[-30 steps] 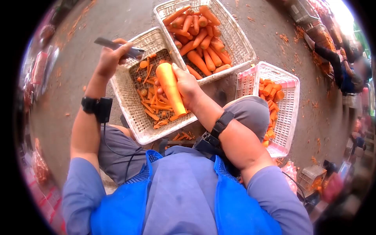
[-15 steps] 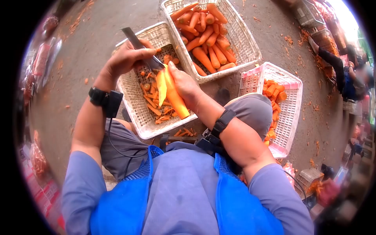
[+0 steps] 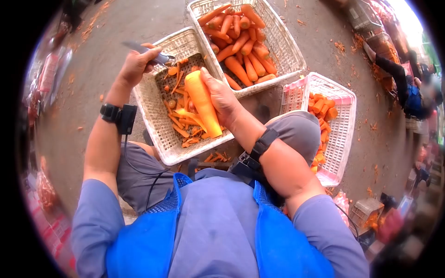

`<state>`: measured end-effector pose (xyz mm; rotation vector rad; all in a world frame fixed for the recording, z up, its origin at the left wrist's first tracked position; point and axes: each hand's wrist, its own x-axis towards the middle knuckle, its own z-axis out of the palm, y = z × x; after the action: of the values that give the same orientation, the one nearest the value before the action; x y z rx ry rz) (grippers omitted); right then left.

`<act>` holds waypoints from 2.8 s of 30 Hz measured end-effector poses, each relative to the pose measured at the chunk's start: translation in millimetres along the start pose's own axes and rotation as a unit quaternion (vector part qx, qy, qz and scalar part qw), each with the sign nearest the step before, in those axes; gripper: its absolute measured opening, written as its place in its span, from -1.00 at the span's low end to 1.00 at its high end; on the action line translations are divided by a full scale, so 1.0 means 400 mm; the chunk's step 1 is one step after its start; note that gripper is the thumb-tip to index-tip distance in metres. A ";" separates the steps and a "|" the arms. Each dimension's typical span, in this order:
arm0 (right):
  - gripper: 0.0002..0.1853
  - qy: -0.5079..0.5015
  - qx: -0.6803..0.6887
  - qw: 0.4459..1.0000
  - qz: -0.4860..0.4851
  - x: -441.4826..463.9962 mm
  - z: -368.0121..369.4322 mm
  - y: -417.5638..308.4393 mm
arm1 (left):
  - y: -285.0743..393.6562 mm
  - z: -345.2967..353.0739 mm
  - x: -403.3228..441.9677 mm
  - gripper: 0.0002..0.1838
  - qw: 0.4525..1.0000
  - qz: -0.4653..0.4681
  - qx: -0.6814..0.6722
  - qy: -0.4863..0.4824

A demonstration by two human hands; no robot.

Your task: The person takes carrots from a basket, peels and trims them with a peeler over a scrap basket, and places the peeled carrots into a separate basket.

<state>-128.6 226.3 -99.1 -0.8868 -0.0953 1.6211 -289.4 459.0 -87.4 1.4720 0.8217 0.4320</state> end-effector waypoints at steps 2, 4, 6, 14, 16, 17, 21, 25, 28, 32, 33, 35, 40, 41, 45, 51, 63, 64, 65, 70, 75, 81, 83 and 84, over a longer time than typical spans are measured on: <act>-0.45 0.028 0.026 0.999 0.020 -0.002 -0.004 -0.007 | 0.025 0.017 -0.020 -0.79 0.999 0.030 0.012 0.002; -0.45 0.010 0.016 1.000 0.004 0.019 -0.034 0.000 | 0.055 0.059 -0.052 -0.81 0.998 0.056 0.029 -0.028; -0.40 0.005 0.014 1.000 -0.006 0.025 -0.035 0.005 | 0.082 0.116 -0.101 -0.82 0.992 0.080 0.047 -0.080; -0.40 0.066 -0.184 0.979 -0.066 0.016 0.024 0.025 | 0.091 0.263 -0.223 -0.87 0.953 0.068 -0.005 -0.295; -0.42 -0.008 -0.096 0.995 -0.029 0.004 0.043 0.010 | 0.093 0.227 -0.193 -0.86 0.948 0.017 -0.013 -0.316; -0.42 -0.006 -0.111 0.993 -0.027 0.005 0.033 0.009 | 0.083 0.214 -0.176 -0.85 0.948 0.006 0.015 -0.318; -0.41 0.014 -0.116 0.993 0.001 0.013 0.008 0.036 | 0.065 0.151 -0.115 -0.82 0.971 0.017 0.008 -0.240; -0.40 0.023 -0.097 0.995 0.003 0.004 0.012 0.050 | 0.042 0.085 -0.047 -0.82 0.976 -0.039 -0.107 -0.183; -0.38 -0.063 -0.078 0.994 0.050 -0.035 0.031 0.026 | -0.029 0.022 0.004 -0.78 0.989 -0.037 0.066 -0.126; -0.41 -0.062 -0.010 0.998 0.013 -0.018 0.001 0.027 | -0.042 0.030 -0.001 -0.82 0.998 -0.022 0.038 -0.035; -0.42 -0.043 -0.011 0.999 -0.002 -0.012 0.000 0.025 | -0.036 0.021 0.003 -0.81 0.999 -0.011 0.048 -0.016; -0.44 0.003 -0.016 0.999 -0.042 0.009 -0.011 0.020 | -0.027 0.013 0.010 -0.79 0.997 0.030 0.073 0.020; -0.50 0.024 0.007 0.999 -0.021 0.019 -0.024 -0.004 | 0.045 0.064 -0.047 -0.80 0.994 0.066 0.078 -0.024; -0.48 0.021 0.006 1.000 -0.016 0.021 -0.027 -0.005 | 0.056 0.084 -0.068 -0.80 0.994 0.071 0.076 -0.041; -0.47 -0.013 0.015 1.000 -0.016 0.026 -0.013 0.009 | 0.127 0.214 -0.194 -0.83 0.967 0.047 0.029 -0.248; -0.48 -0.024 -0.170 0.984 -0.035 -0.009 0.031 0.019 | 0.116 0.223 -0.208 -0.83 0.965 0.006 0.043 -0.258; -0.45 -0.119 -0.033 0.988 0.089 -0.027 0.011 0.014 | -0.024 0.057 -0.021 -0.79 0.979 -0.069 -0.091 -0.170; -0.44 -0.082 -0.030 0.993 0.076 -0.032 0.025 0.012 | -0.043 0.044 -0.018 -0.79 0.984 -0.066 -0.065 -0.153; -0.44 -0.046 -0.026 0.997 0.063 -0.031 0.048 0.009 | -0.062 0.034 -0.014 -0.75 0.985 -0.088 -0.035 -0.143; -0.37 -0.081 0.025 0.996 0.036 -0.013 0.008 0.002 | -0.023 0.043 -0.028 -0.80 0.996 -0.011 0.070 -0.059; -0.29 -0.131 -0.002 0.990 0.048 -0.014 -0.023 -0.032 | 0.027 0.045 -0.061 -0.79 0.993 0.032 0.112 -0.023; -0.35 -0.010 0.051 0.998 -0.025 0.003 -0.004 -0.022 | 0.059 0.070 -0.122 -0.74 0.999 0.047 -0.020 -0.008; -0.43 -0.009 0.043 0.998 -0.041 0.007 -0.025 -0.022 | 0.063 0.069 -0.137 -0.74 0.999 0.039 -0.016 -0.007; -0.46 -0.010 0.038 0.998 -0.049 0.006 -0.025 -0.026 | 0.066 0.063 -0.143 -0.75 0.999 0.032 0.010 -0.012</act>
<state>-114.2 227.3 -102.0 -0.7951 -0.0889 1.5316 -303.6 403.3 -51.4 1.5212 0.7641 0.4547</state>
